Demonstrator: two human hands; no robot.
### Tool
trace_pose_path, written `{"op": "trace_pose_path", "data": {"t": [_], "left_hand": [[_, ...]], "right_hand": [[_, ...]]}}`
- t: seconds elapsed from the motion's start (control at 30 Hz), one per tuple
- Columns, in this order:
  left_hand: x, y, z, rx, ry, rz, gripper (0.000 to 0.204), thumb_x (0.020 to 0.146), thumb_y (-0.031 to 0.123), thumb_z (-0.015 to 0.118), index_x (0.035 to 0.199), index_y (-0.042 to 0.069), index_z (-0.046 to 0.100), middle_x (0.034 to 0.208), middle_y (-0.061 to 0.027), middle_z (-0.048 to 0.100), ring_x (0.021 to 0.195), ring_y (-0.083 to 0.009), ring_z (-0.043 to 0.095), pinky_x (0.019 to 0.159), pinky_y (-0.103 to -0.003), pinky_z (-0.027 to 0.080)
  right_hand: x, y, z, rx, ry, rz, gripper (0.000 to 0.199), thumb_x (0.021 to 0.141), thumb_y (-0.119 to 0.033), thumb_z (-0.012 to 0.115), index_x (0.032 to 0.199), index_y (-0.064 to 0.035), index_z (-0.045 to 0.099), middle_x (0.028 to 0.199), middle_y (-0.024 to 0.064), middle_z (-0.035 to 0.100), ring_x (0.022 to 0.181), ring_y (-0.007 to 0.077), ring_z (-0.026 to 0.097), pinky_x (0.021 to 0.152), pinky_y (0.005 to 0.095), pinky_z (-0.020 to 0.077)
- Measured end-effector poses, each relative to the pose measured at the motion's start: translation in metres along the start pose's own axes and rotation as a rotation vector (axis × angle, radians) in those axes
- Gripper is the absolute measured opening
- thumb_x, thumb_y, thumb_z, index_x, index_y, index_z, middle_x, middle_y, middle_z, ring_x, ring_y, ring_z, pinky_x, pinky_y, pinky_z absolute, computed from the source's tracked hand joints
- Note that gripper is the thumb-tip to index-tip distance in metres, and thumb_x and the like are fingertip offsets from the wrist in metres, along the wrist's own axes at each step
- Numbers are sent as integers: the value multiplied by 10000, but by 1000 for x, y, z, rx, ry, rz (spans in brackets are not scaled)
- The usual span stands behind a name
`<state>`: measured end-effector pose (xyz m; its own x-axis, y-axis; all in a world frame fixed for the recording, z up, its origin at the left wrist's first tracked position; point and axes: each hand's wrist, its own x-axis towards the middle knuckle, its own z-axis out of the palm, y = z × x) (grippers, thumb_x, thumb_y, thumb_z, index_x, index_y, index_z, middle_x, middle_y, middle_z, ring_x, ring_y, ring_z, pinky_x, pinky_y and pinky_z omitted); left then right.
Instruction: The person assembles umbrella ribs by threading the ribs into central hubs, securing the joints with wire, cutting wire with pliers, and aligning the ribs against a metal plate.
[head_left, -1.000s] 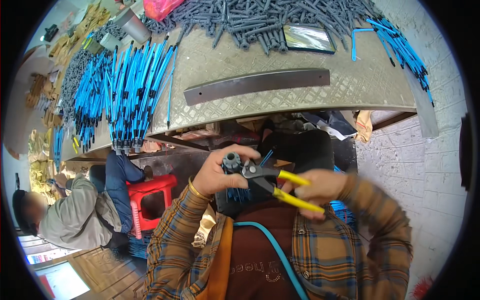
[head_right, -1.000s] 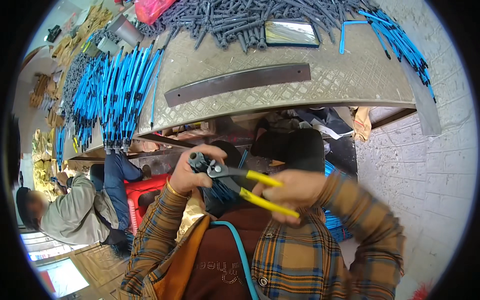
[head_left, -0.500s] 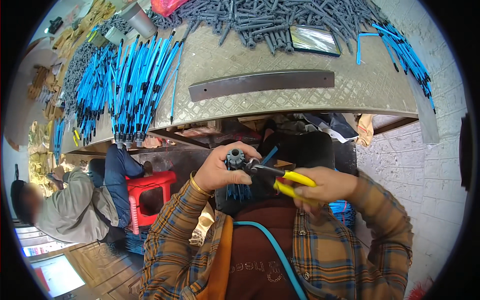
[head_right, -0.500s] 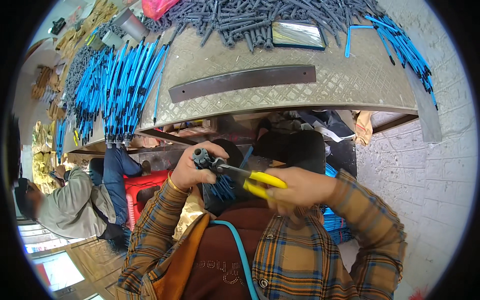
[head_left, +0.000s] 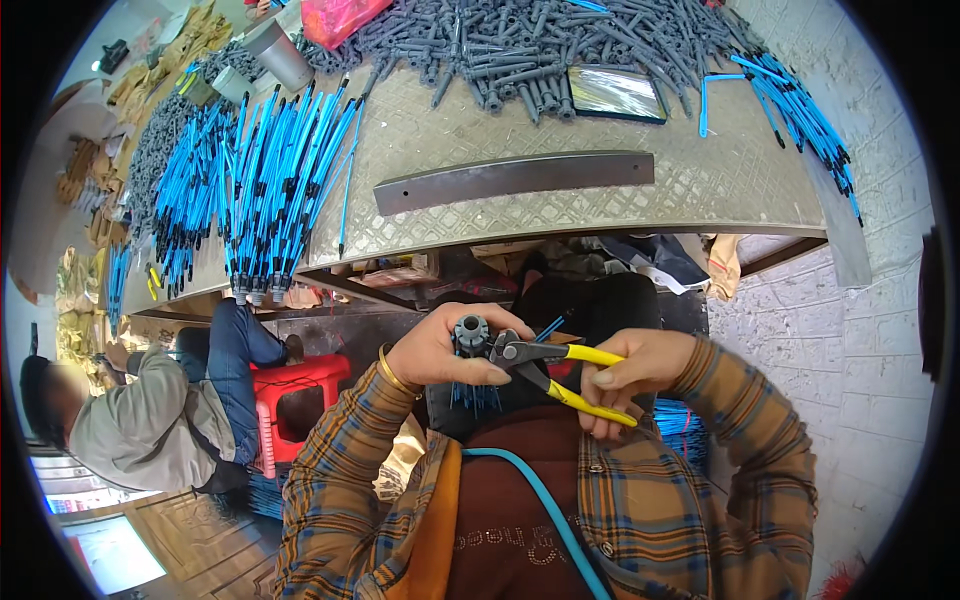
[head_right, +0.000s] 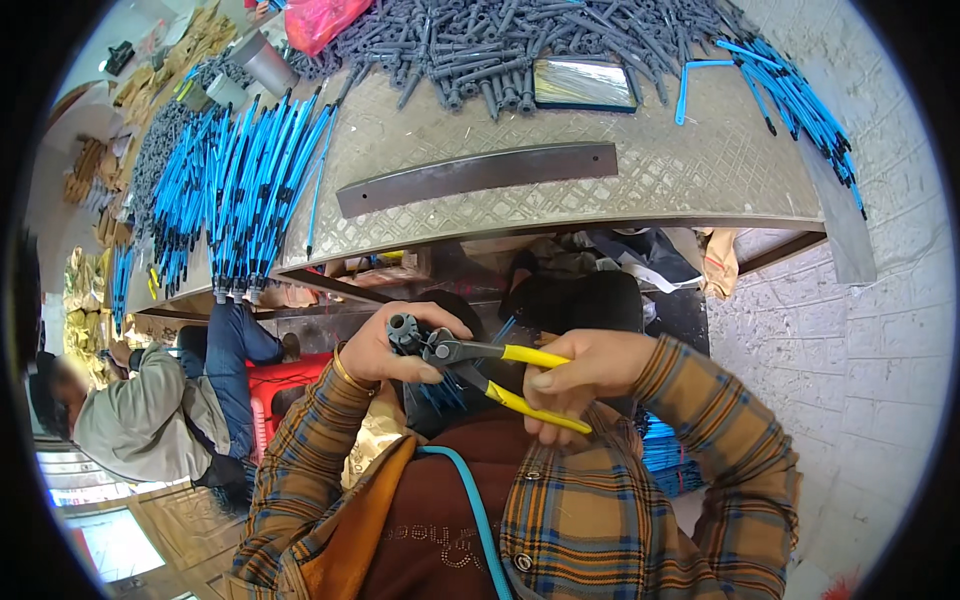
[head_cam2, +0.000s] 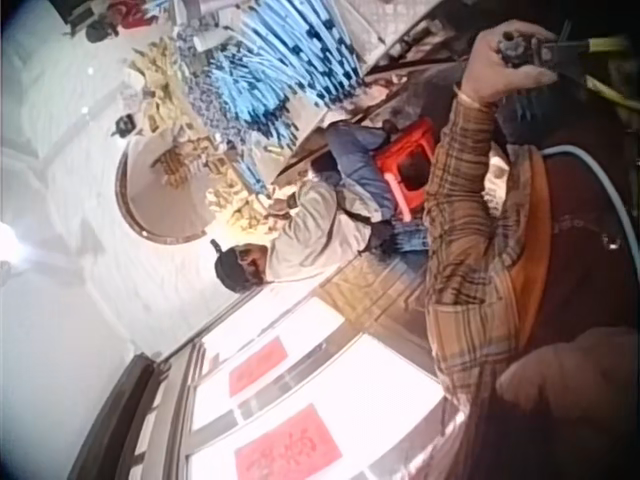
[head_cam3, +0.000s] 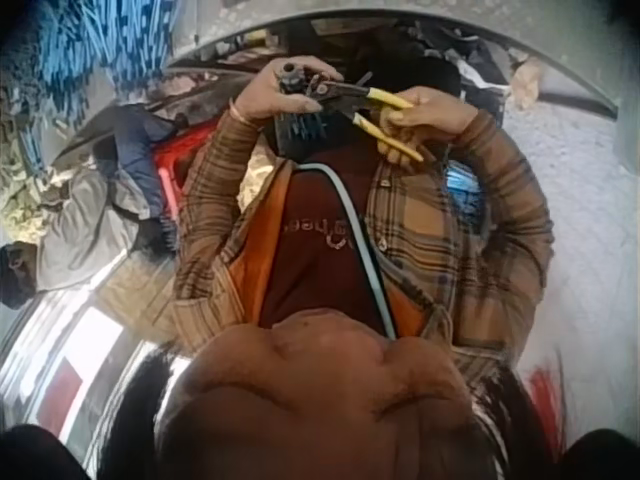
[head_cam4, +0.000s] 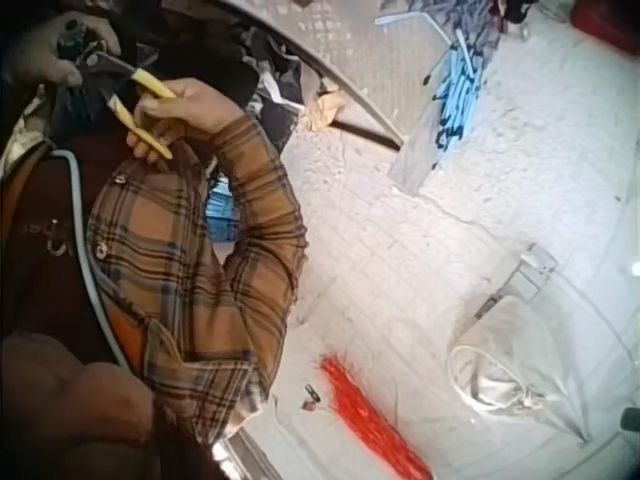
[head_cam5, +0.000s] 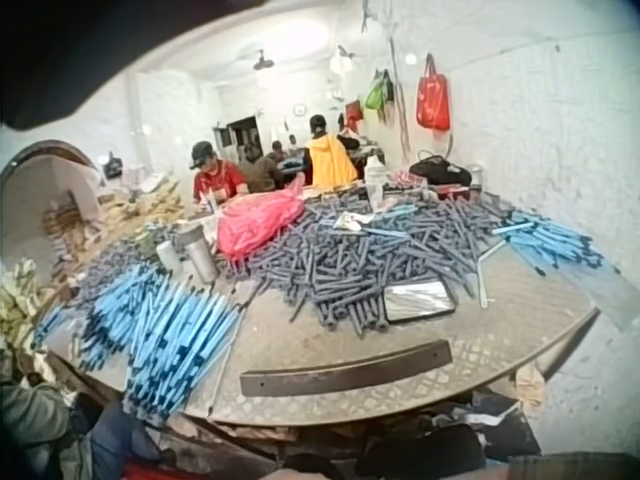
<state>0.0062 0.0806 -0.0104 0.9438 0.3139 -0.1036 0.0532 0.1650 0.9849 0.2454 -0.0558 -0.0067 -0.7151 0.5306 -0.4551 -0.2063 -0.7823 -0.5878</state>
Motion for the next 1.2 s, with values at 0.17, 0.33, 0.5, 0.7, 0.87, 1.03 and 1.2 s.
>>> {"op": "trace_pose_path", "data": {"t": [0.17,0.33,0.5,0.7,0.87,1.03,1.2], "left_hand": [[-3,2,0,16,19,-93,417,605,86,715,999,-8,615,899,-50,610,815,-118,555,758,-248,437],[-5,5,-3,-1,40,-100,387,599,91,713,963,-8,629,897,-51,610,807,-121,552,752,-248,436],[-7,4,-6,-18,57,-75,371,595,101,716,941,-7,638,894,-58,611,802,-130,556,754,-251,436],[-9,0,-6,-28,81,-66,359,600,111,715,932,-3,638,883,-61,612,800,-136,558,757,-256,435],[-8,-3,-4,25,99,-47,289,630,114,721,878,8,618,844,-53,602,776,-129,548,733,-259,432],[-10,-10,-7,83,121,-79,270,663,117,728,870,16,588,807,-36,583,751,-115,530,703,-253,424],[-9,-6,1,151,230,-82,297,668,120,732,903,14,584,799,-31,574,749,-105,524,696,-239,418]], "right_hand": [[-6,-30,11,-162,92,87,300,911,-249,502,1030,26,526,930,162,609,911,256,632,766,336,540],[-1,-26,11,-315,97,17,312,913,-245,505,1078,20,520,949,124,608,901,206,627,755,314,536],[3,-26,11,-516,136,-20,339,912,-257,517,1136,-3,507,939,73,598,826,134,607,705,263,519],[8,-21,16,-571,221,-30,295,917,-317,478,964,-31,532,808,42,586,676,109,593,621,252,502],[8,-15,24,-565,217,-7,365,922,-331,490,1121,-26,515,763,13,565,640,71,554,605,221,490],[1,-32,40,-600,286,83,381,914,-371,497,1059,-20,523,683,15,551,566,77,535,542,235,478],[1,-53,50,-1105,408,-33,358,901,-353,504,930,2,543,632,114,566,542,233,567,521,328,468]]}}
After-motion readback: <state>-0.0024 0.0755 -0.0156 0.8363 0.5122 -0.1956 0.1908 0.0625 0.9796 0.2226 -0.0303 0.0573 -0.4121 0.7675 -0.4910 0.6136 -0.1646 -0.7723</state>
